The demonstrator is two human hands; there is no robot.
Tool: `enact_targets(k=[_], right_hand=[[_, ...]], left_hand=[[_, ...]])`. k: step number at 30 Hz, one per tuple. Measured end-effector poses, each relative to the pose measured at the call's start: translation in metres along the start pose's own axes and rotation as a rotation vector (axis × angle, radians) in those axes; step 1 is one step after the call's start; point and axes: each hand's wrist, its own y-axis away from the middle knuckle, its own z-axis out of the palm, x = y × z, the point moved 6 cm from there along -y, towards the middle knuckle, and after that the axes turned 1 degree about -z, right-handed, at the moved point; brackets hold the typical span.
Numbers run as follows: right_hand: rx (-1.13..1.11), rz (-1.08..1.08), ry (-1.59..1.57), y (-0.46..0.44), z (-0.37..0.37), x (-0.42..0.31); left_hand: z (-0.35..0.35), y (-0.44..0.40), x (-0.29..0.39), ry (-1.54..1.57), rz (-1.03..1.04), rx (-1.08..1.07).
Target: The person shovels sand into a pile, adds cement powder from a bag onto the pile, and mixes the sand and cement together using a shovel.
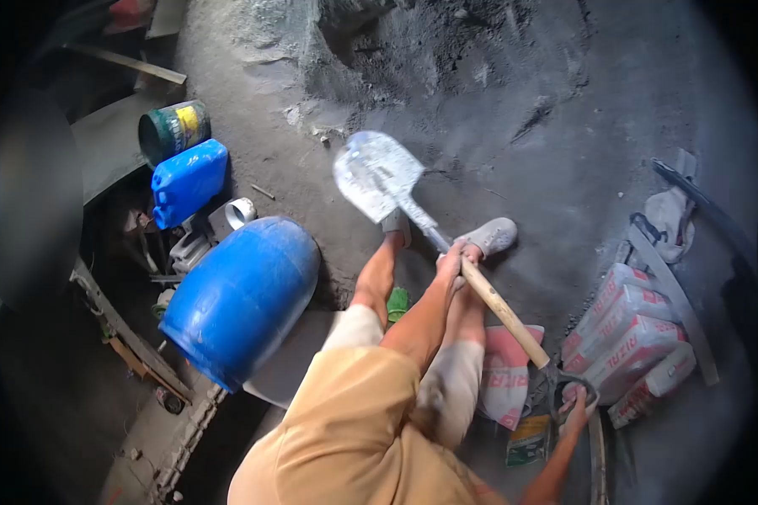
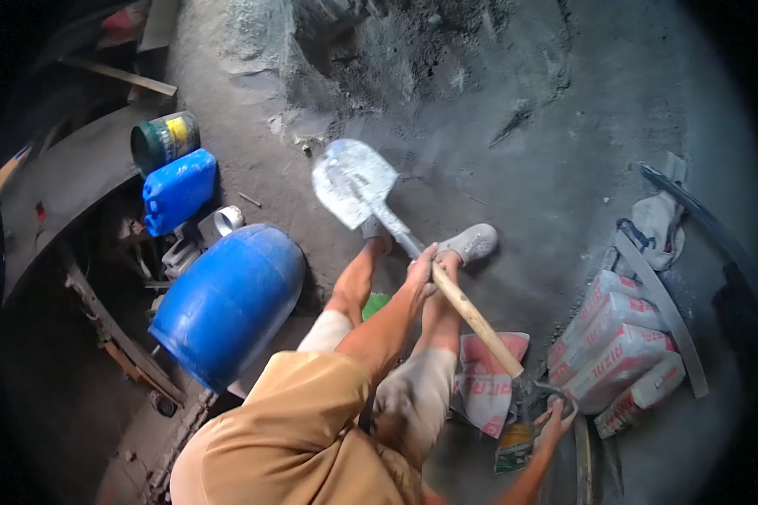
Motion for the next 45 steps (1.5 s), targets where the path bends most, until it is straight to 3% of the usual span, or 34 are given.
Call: enact_targets(k=[1, 6, 11, 12, 13, 15, 17, 18, 19, 22, 29, 33, 36, 38, 39, 40, 41, 42, 43, 44, 45], right_hand=[[-0.114, -0.023, 0.049, -0.025, 0.034, 0.004], [-0.211, -0.028, 0.240, -0.110, 0.203, 0.027], [-0.192, 0.141, 0.249, -0.128, 0.236, 0.055], [-0.131, 0.158, 0.190, -0.124, 0.218, 0.068], [-0.069, 0.183, 0.142, -0.111, 0.197, 0.080], [0.023, 0.255, -0.094, -0.079, 0.189, 0.113], [0.122, 0.159, -0.209, -0.021, 0.251, 0.087], [0.122, 0.181, -0.290, 0.010, 0.291, 0.058], [0.118, 0.195, -0.376, 0.036, 0.320, 0.031], [-0.039, 0.036, -0.420, 0.072, 0.345, 0.036], [0.004, 0.053, -0.503, 0.124, 0.315, 0.060], [-0.070, 0.045, -0.562, 0.144, 0.334, 0.018], [-0.309, 0.366, -0.613, 0.154, 0.360, 0.007], [-0.465, 0.463, -0.619, 0.156, 0.376, -0.003], [-0.610, 0.555, -0.612, 0.159, 0.384, -0.014], [-0.612, 0.526, -0.432, 0.186, 0.373, -0.050], [-0.673, 0.512, -0.386, 0.164, 0.377, -0.019], [-0.653, 0.439, -0.426, 0.136, 0.380, 0.007], [-0.701, 0.303, -0.402, 0.119, 0.370, 0.005], [-0.733, 0.332, -0.469, 0.127, 0.349, -0.013], [-0.487, 0.037, -0.297, 0.104, 0.316, -0.020]], left_hand=[[-0.030, -0.052, 0.013, 0.044, 0.021, 0.046], [-0.106, -0.142, 0.101, 0.182, 0.099, 0.183], [-0.097, -0.197, 0.101, 0.087, 0.077, 0.220], [-0.068, -0.175, 0.108, 0.053, 0.074, 0.243], [-0.051, -0.191, 0.105, 0.032, 0.089, 0.114], [0.016, -0.144, 0.159, -0.119, 0.165, 0.084], [0.071, -0.132, 0.245, -0.488, 0.216, -0.026], [0.088, -0.132, 0.280, -0.531, 0.158, -0.051], [0.092, -0.166, 0.302, -0.295, 0.124, -0.091], [0.075, -0.150, 0.340, -0.397, 0.273, 0.000], [0.067, -0.035, 0.342, -0.477, 0.340, -0.014], [0.108, 0.050, 0.398, -0.522, 0.577, -0.033], [0.144, 0.096, 0.448, -0.665, 0.870, -0.166], [0.168, 0.116, 0.477, -0.833, 1.066, -0.248], [0.168, 0.122, 0.497, -1.022, 1.215, 0.025], [0.163, 0.085, 0.506, -1.235, 1.397, 0.046], [0.174, 0.073, 0.526, -1.421, 1.619, 0.090], [0.174, 0.112, 0.519, -1.378, 1.680, 0.117], [0.156, 0.145, 0.494, -1.046, 1.450, 0.038], [0.136, 0.177, 0.461, -0.736, 1.202, -0.059], [0.125, 0.214, 0.430, -0.689, 1.064, -0.130]])
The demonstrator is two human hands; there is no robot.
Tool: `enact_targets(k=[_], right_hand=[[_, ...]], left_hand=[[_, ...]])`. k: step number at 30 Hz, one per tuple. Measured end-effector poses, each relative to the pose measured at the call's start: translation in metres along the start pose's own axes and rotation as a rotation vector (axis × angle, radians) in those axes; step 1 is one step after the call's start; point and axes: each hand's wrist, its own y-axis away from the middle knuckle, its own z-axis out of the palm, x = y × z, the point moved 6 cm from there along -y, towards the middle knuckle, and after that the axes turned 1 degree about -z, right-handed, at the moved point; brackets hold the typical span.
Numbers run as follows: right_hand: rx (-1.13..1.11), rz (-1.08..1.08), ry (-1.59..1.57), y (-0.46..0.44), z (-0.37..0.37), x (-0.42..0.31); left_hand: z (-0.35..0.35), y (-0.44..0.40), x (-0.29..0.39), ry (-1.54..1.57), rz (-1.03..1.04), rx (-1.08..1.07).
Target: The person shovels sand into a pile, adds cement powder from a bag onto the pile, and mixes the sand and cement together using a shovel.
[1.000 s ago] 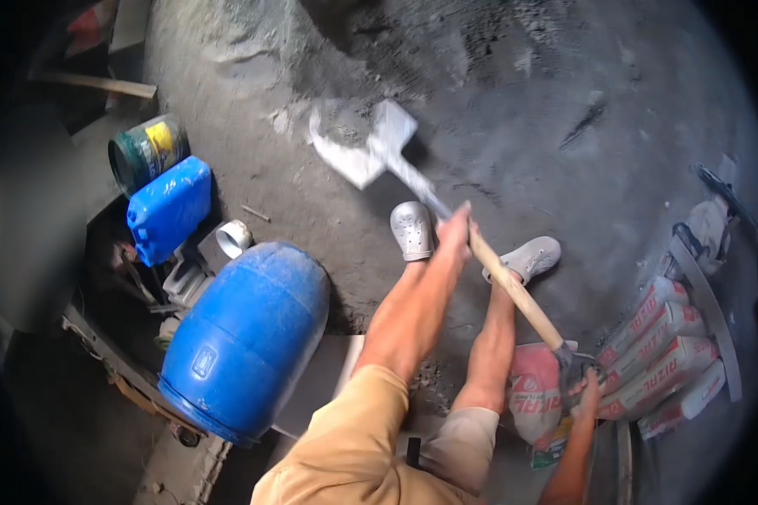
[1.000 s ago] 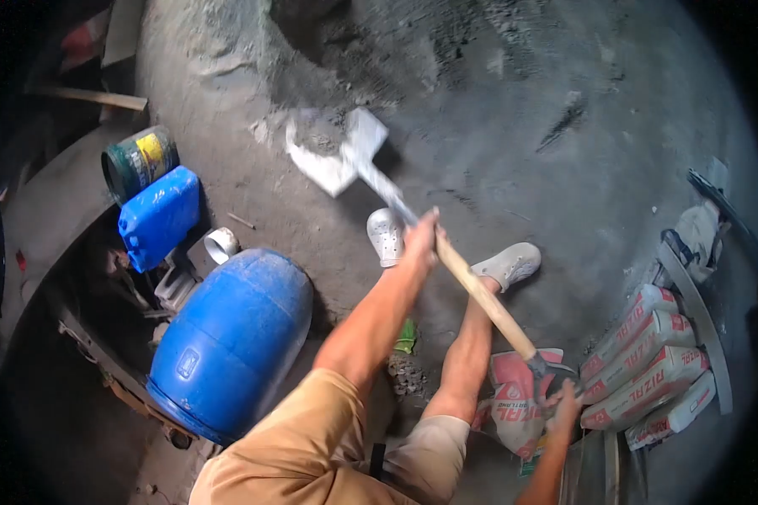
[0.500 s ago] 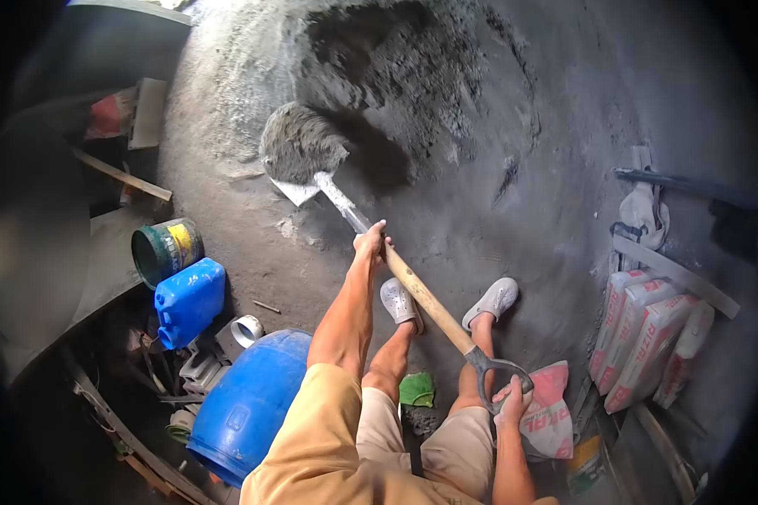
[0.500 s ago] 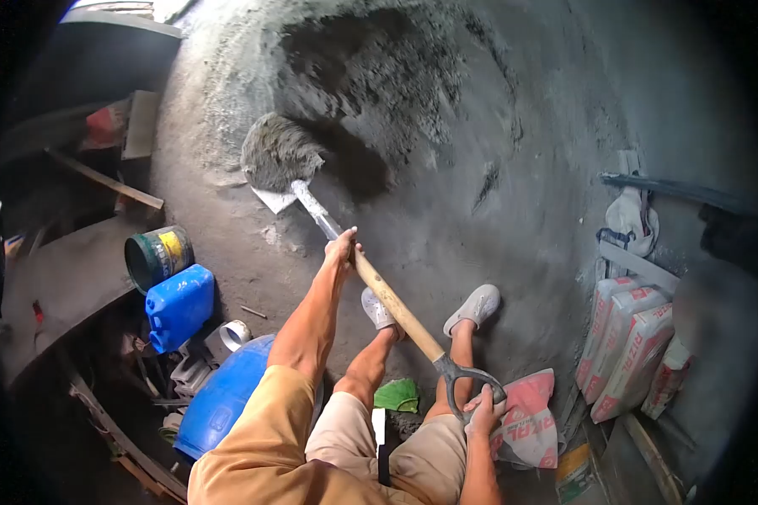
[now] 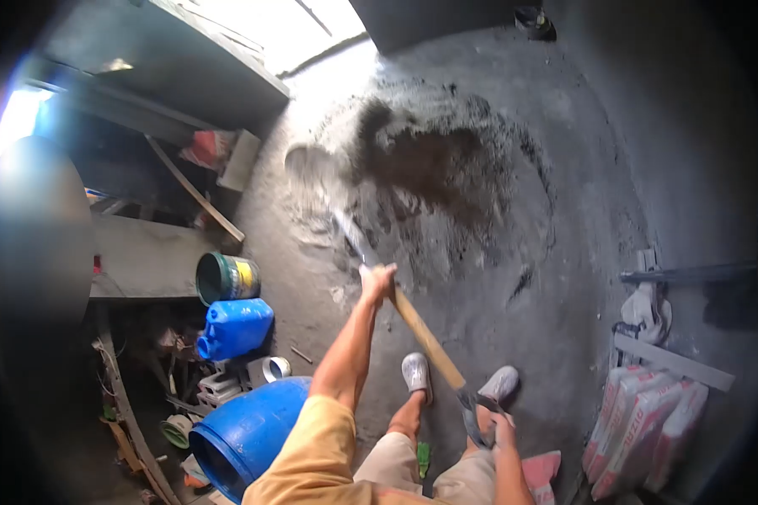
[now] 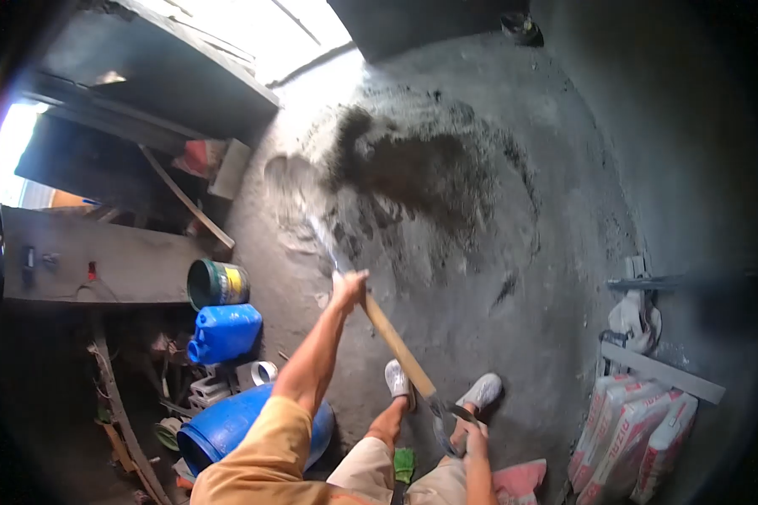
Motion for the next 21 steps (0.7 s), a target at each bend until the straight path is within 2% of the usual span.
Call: enact_targets(k=[2, 3, 5, 8, 9, 10, 12, 13, 14, 15, 16, 18, 20, 21], right_hand=[[0.146, -0.342, 0.068, -0.027, -0.071, -0.003], [0.118, -0.251, 0.013, 0.015, -0.072, -0.061], [0.179, -0.247, -0.043, 0.018, -0.120, -0.093], [0.166, -0.088, 0.025, 0.010, -0.181, -0.105], [0.170, -0.101, 0.070, 0.002, -0.191, -0.114], [0.177, -0.106, 0.117, -0.002, -0.197, -0.121], [0.211, -0.149, 0.197, -0.022, -0.188, -0.142], [0.228, -0.138, 0.222, -0.031, -0.178, -0.156], [0.131, -0.138, 0.297, -0.048, -0.165, -0.167], [0.177, -0.173, 0.336, -0.065, -0.151, -0.173], [0.192, -0.183, 0.424, -0.084, -0.136, -0.179], [0.188, -0.088, 0.583, -0.126, -0.099, -0.185], [0.183, -0.052, 0.658, -0.171, -0.059, -0.186], [0.196, -0.060, 0.669, -0.191, -0.038, -0.186]], left_hand=[[0.017, 0.041, -0.026, 0.320, -0.268, -0.101], [0.026, 0.061, -0.044, 0.444, -0.335, -0.125], [0.050, 0.098, -0.097, 0.659, -0.482, -0.137], [0.076, 0.140, -0.174, 0.811, -0.663, -0.042], [0.080, 0.154, -0.195, 0.801, -0.708, 0.087], [0.084, 0.164, -0.209, 0.837, -0.719, 0.111], [0.089, 0.171, -0.243, 0.791, -0.829, 0.250], [0.095, 0.157, -0.272, 0.849, -0.795, 0.189], [0.100, 0.140, -0.310, 0.905, -0.777, 0.142], [0.099, 0.128, -0.335, 0.946, -0.848, 0.158], [0.097, 0.114, -0.357, 0.980, -0.833, 0.162], [0.093, 0.089, -0.377, 0.953, -0.958, 0.217], [0.094, 0.046, -0.412, 1.011, -0.903, 0.172], [0.097, 0.025, -0.429, 1.013, -0.927, 0.219]])
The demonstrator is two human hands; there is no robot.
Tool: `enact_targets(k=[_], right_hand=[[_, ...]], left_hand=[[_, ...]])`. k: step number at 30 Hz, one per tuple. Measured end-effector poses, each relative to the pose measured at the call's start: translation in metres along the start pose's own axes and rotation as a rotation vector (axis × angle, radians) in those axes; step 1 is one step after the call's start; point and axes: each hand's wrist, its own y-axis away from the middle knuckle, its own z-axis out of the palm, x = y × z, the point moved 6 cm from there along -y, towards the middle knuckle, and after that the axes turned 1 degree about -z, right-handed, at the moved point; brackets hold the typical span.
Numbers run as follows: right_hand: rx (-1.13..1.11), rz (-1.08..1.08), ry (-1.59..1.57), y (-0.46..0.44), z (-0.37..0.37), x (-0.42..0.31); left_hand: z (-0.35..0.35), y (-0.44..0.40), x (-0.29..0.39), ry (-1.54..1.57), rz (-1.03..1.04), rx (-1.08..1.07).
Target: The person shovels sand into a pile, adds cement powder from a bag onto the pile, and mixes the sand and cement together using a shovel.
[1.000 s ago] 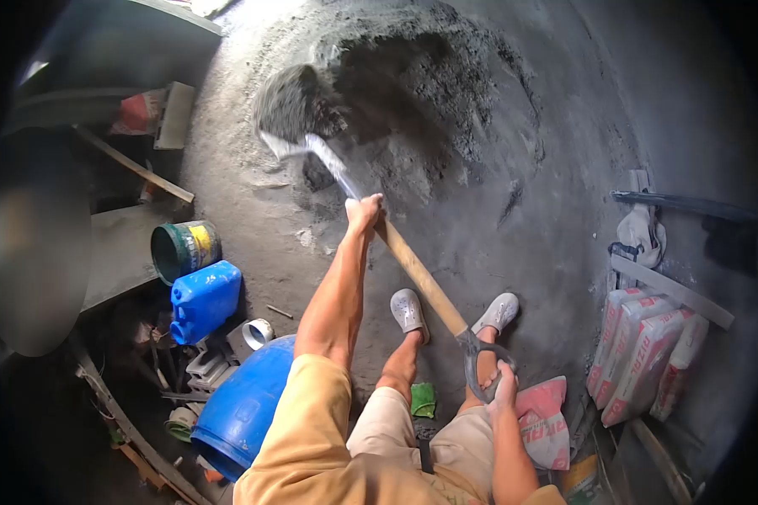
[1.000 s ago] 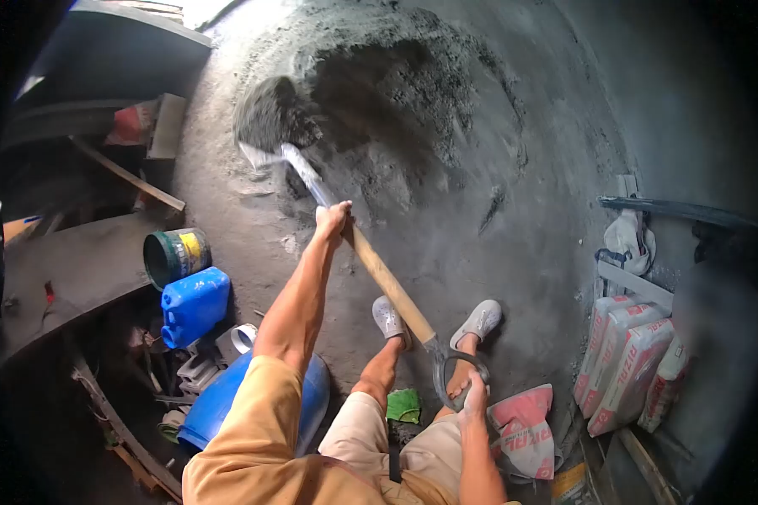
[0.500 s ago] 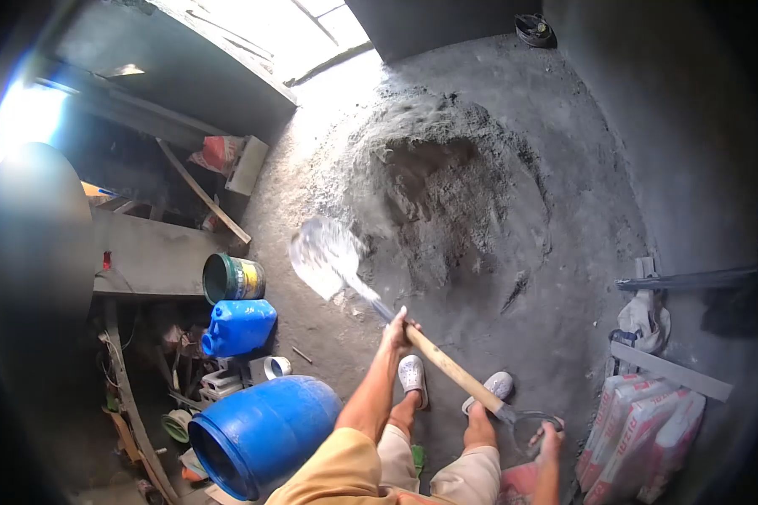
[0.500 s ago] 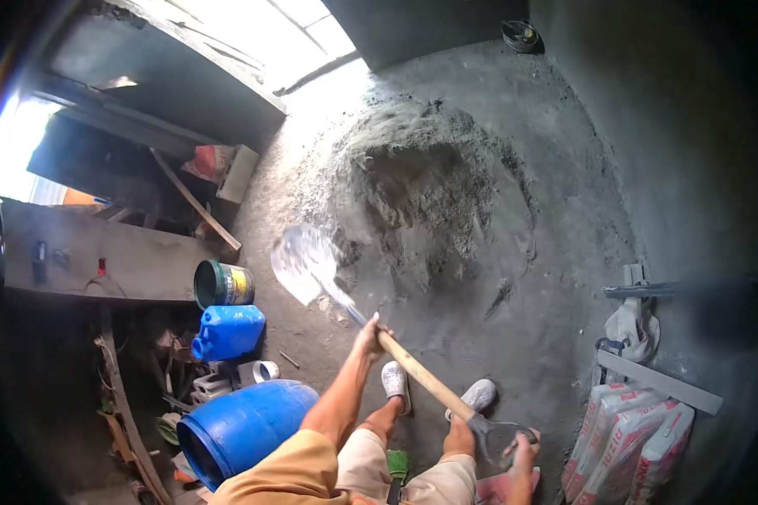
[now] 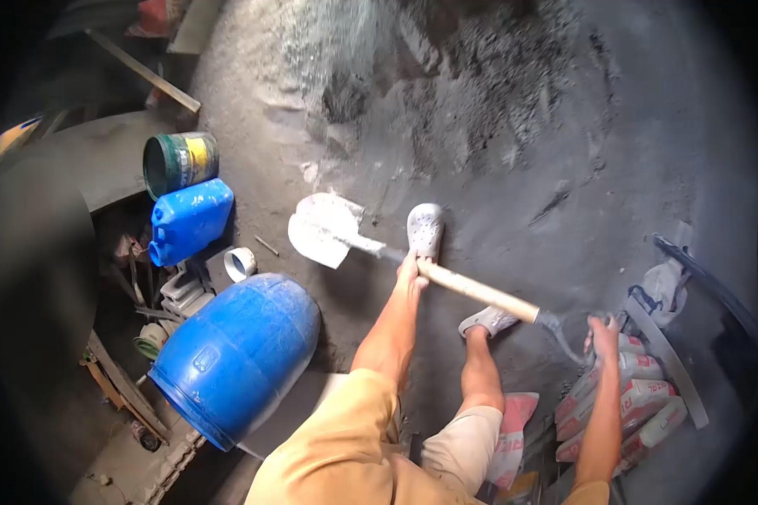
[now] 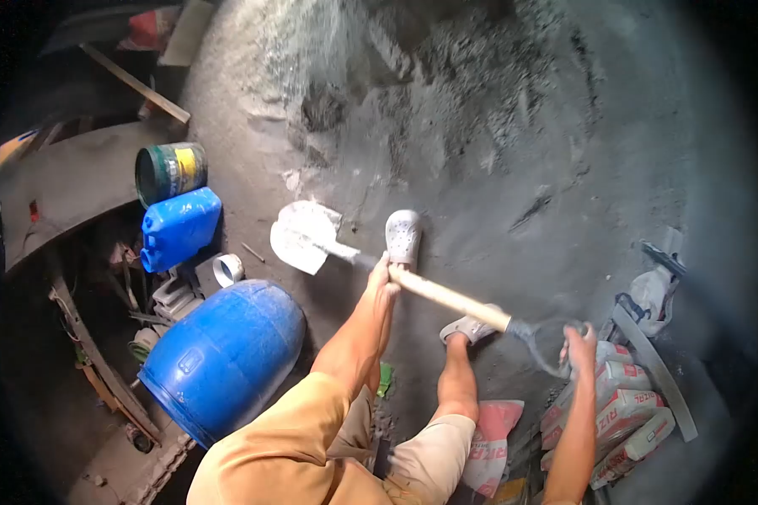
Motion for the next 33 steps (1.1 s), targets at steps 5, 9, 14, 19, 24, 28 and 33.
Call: enact_targets(k=[5, 9, 14, 19, 24, 28, 33], right_hand=[[-0.106, 0.021, -0.015, -0.056, 0.060, -0.005], [0.082, 0.263, -0.410, 0.000, 0.120, 0.059], [0.194, 0.228, -0.684, 0.109, 0.249, 0.068], [0.270, 0.114, -0.631, 0.178, 0.204, 0.057], [0.302, 0.058, -0.587, 0.199, 0.129, 0.005], [-0.035, 0.322, -0.586, 0.188, 0.112, 0.023], [-0.396, 0.561, -0.430, 0.215, 0.130, -0.002]], left_hand=[[0.015, -0.058, 0.031, 0.071, -0.065, 0.188], [0.113, -0.038, 0.122, -0.495, 0.083, 0.138], [0.167, -0.033, 0.249, -0.731, 0.264, 0.106], [0.170, 0.057, 0.238, -0.766, 0.255, 0.046], [0.245, 0.182, 0.211, -0.667, 0.310, -0.162], [0.304, 0.251, 0.218, -0.869, 0.550, -0.393], [0.335, 0.305, 0.234, -0.990, 0.905, -0.503]])
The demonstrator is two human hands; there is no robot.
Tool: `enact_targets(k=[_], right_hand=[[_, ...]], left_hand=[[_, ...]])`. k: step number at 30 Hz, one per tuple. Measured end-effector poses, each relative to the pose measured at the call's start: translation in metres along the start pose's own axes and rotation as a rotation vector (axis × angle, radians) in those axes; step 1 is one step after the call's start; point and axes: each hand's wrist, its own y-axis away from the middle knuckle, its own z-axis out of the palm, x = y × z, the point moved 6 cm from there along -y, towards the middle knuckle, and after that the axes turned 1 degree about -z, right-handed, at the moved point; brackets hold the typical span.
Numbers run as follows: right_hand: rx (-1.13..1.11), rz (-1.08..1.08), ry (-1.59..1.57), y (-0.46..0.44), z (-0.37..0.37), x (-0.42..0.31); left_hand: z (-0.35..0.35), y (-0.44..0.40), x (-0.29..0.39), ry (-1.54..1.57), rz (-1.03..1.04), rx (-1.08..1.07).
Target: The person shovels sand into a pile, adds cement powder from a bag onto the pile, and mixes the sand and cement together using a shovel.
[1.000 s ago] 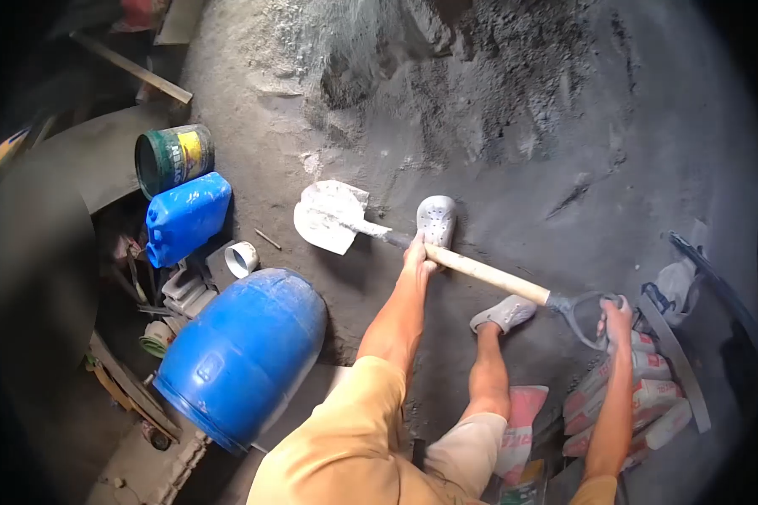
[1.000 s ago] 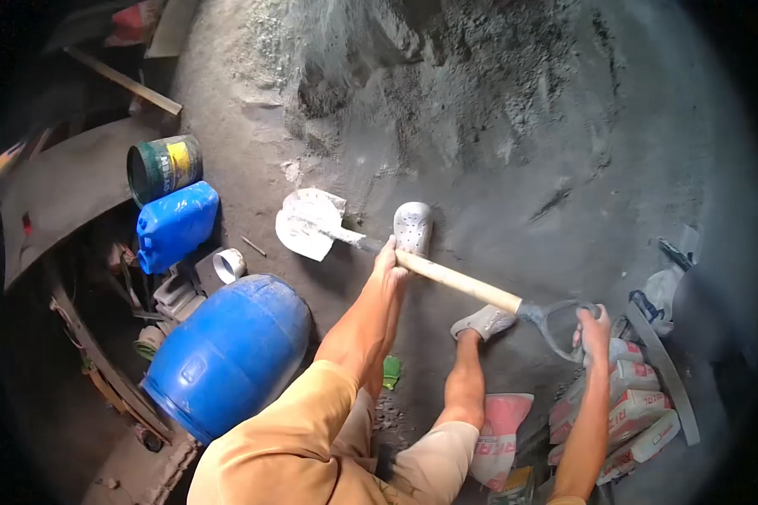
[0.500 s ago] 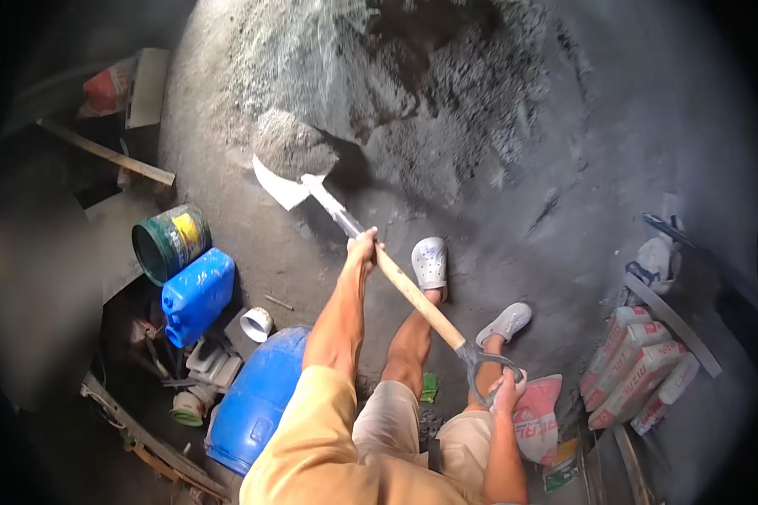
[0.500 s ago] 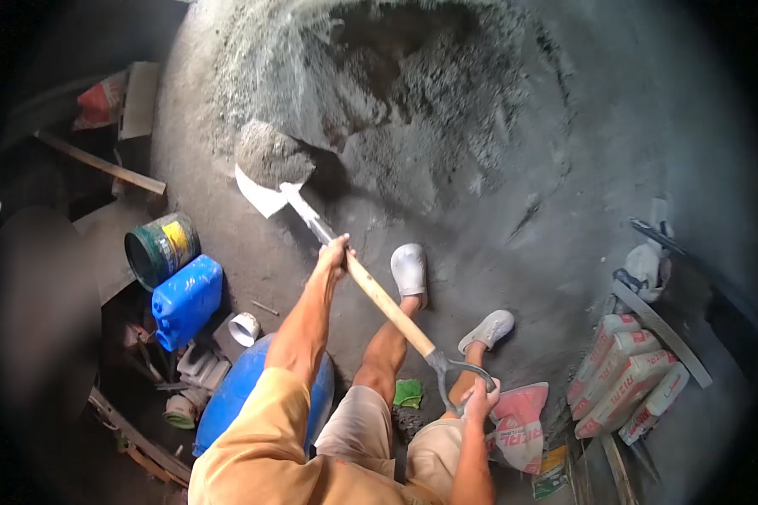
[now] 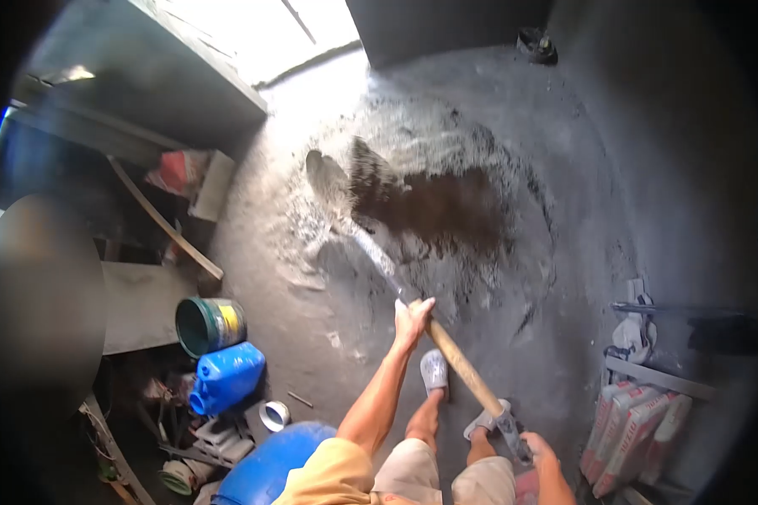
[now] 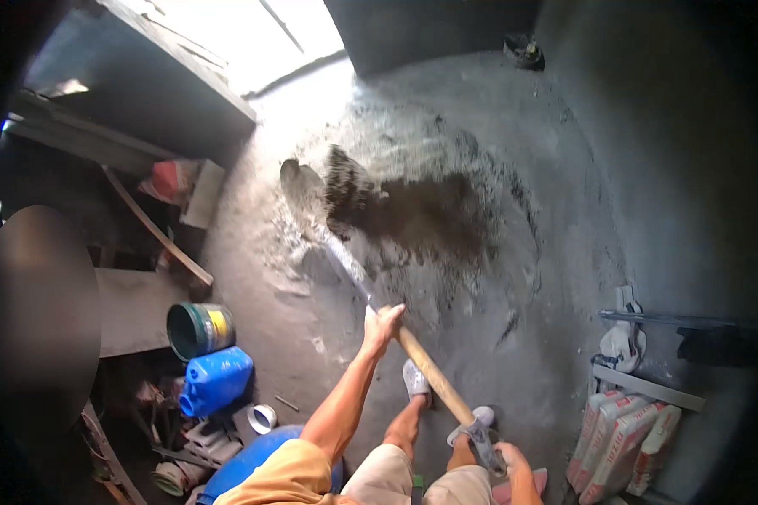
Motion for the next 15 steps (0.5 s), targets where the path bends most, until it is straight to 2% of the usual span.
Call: enact_targets(k=[1, 3, 4, 6, 7, 8, 9, 10, 11, 13, 15], right_hand=[[-0.025, -0.020, -0.009, -0.009, -0.005, 0.003], [0.160, -0.370, 0.120, -0.019, -0.039, 0.005], [0.147, -0.377, 0.106, -0.007, -0.037, 0.004], [0.297, -0.615, -0.204, 0.038, -0.060, -0.004], [0.351, -0.696, -0.402, 0.026, -0.082, 0.006], [0.325, -0.525, -0.485, 0.031, -0.095, 0.017], [0.241, -0.529, -0.496, 0.048, -0.105, 0.020], [0.178, -0.622, -0.358, 0.052, -0.124, 0.030], [0.204, -0.563, -0.350, 0.060, -0.144, 0.055], [0.413, -0.485, -0.400, 0.078, -0.181, 0.079], [0.512, -0.524, -0.468, 0.042, -0.258, 0.158]], left_hand=[[-0.004, 0.017, 0.016, 0.007, -0.019, 0.014], [-0.008, 0.057, 0.033, 0.130, -0.084, 0.037], [-0.007, 0.072, 0.034, 0.247, -0.123, 0.046], [0.001, 0.091, 0.021, 0.482, -0.221, -0.012], [0.005, 0.099, -0.002, 0.550, -0.255, 0.037], [0.018, 0.105, -0.025, 0.661, -0.281, -0.026], [0.025, 0.124, -0.047, 0.628, -0.348, 0.097], [0.034, 0.147, -0.074, 0.540, -0.492, 0.154], [0.047, 0.167, -0.097, 0.555, -0.570, 0.185], [0.080, 0.203, -0.158, 0.556, -0.673, 0.180], [0.117, 0.244, -0.218, 0.513, -0.785, 0.130]])
